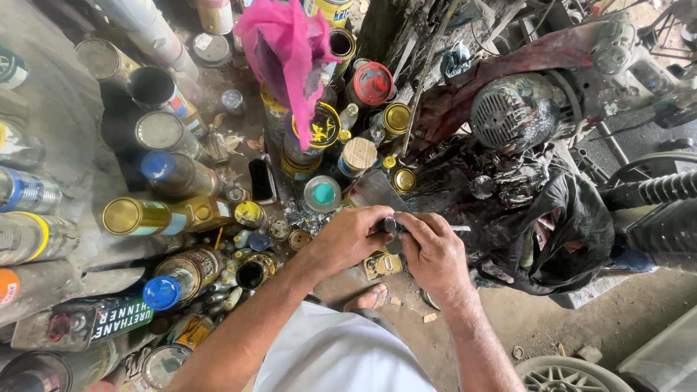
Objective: Handling and organizing various automotive parts and containers in a workshop.
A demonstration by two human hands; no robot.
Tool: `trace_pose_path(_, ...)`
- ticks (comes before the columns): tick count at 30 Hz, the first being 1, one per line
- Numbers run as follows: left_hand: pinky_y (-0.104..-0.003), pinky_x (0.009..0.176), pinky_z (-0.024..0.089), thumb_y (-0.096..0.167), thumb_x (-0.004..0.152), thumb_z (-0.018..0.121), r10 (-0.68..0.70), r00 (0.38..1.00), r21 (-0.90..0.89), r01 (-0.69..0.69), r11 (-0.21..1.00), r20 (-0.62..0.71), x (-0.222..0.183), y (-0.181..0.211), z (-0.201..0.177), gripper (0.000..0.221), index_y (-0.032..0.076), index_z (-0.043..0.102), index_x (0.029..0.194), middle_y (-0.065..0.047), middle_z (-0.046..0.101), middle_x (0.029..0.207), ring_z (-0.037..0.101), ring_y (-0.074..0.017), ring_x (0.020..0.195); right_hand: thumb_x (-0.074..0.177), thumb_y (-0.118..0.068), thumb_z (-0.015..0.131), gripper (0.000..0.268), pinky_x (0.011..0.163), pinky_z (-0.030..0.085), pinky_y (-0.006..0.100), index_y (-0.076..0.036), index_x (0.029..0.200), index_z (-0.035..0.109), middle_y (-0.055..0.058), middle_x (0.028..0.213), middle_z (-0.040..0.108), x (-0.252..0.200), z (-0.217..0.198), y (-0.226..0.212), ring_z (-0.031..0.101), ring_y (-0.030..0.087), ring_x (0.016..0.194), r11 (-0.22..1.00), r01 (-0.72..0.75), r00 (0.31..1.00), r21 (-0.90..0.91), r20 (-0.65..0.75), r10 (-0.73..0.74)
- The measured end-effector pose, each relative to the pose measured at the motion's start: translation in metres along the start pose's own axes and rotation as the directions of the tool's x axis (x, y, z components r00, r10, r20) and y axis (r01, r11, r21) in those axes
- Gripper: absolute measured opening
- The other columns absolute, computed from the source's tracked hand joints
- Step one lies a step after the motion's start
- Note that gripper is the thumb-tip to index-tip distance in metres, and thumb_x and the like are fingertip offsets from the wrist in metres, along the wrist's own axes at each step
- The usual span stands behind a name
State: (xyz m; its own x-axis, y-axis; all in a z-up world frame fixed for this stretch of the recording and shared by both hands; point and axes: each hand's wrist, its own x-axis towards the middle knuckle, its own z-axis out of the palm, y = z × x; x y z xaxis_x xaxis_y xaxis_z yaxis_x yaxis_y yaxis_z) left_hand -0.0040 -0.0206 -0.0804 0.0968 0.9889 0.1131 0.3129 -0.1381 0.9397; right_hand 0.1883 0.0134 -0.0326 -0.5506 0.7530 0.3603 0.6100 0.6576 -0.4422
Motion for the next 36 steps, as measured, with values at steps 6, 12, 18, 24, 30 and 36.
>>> trace_pose_path(6, -0.036, 0.072, 0.060, 0.015, 0.084, 0.077, -0.015, 1.000, -0.024, 0.015, 1.000, 0.018, 0.001, 0.002, 0.000, 0.041, 0.008, 0.066, 0.122, -0.014, 0.076, 0.097, 0.077, -0.0264, 0.084, 0.085, -0.003, 0.076, 0.036, 0.076, 0.060, 0.036, -0.012, 0.119, 0.072, 0.011, 0.106, 0.071, 0.000, -0.003, -0.001, 0.072, 0.028, 0.093, 1.000, -0.011, 0.999, 0.027, 0.033, 0.011)
trace_pose_path(12, -0.037, 0.074, 0.059, 0.014, 0.087, 0.076, 0.025, 0.999, -0.064, -0.023, 0.998, 0.024, 0.006, 0.002, 0.001, 0.039, 0.004, 0.065, 0.123, -0.017, 0.074, 0.098, 0.076, -0.0273, 0.085, 0.085, -0.003, 0.075, 0.034, 0.075, 0.060, 0.036, -0.012, 0.118, 0.071, 0.009, 0.105, 0.071, 0.003, -0.003, 0.001, 0.072, 0.027, 0.092, 1.000, -0.014, 1.000, 0.013, -0.011, 0.014)
trace_pose_path(18, -0.037, 0.074, 0.059, 0.016, 0.085, 0.078, -0.066, 0.997, -0.030, 0.067, 0.997, 0.043, 0.008, -0.001, 0.003, 0.040, 0.005, 0.066, 0.122, -0.017, 0.074, 0.097, 0.075, -0.0283, 0.083, 0.083, 0.000, 0.075, 0.036, 0.076, 0.059, 0.038, -0.013, 0.117, 0.073, 0.009, 0.101, 0.070, 0.005, -0.003, 0.001, 0.070, 0.029, 0.091, 0.998, 0.045, 0.998, -0.049, 0.038, -0.043)
trace_pose_path(24, -0.036, 0.077, 0.060, 0.014, 0.084, 0.080, 0.054, 0.998, -0.025, -0.055, 0.998, -0.021, 0.009, -0.004, 0.005, 0.041, 0.005, 0.066, 0.122, -0.017, 0.074, 0.101, 0.076, -0.0281, 0.089, 0.085, -0.002, 0.077, 0.033, 0.076, 0.058, 0.031, -0.012, 0.117, 0.073, 0.007, 0.104, 0.072, -0.004, 0.003, 0.014, 0.071, 0.018, 0.090, 0.981, -0.160, 0.987, 0.111, 0.024, 0.158)
trace_pose_path(30, -0.034, 0.076, 0.060, 0.013, 0.083, 0.079, -0.035, 0.999, -0.089, 0.037, 0.995, 0.025, 0.008, 0.003, 0.001, 0.041, 0.009, 0.068, 0.122, -0.014, 0.076, 0.100, 0.077, -0.0229, 0.087, 0.089, -0.002, 0.076, 0.033, 0.077, 0.052, 0.020, -0.007, 0.120, 0.071, -0.001, 0.106, 0.068, -0.017, 0.009, 0.032, 0.062, 0.004, 0.091, 0.683, -0.352, 0.926, 0.640, 0.130, 0.356)
trace_pose_path(36, -0.032, 0.078, 0.060, 0.013, 0.084, 0.078, -0.043, 0.999, -0.129, 0.046, 0.991, 0.029, 0.010, 0.007, -0.003, 0.042, 0.009, 0.066, 0.123, -0.012, 0.076, 0.103, 0.077, -0.0197, 0.088, 0.088, -0.003, 0.080, 0.032, 0.068, 0.048, 0.024, -0.008, 0.119, 0.075, 0.003, 0.099, 0.069, -0.006, -0.008, 0.014, 0.057, 0.009, 0.079, 0.838, -0.398, 0.915, 0.374, 0.100, 0.390)
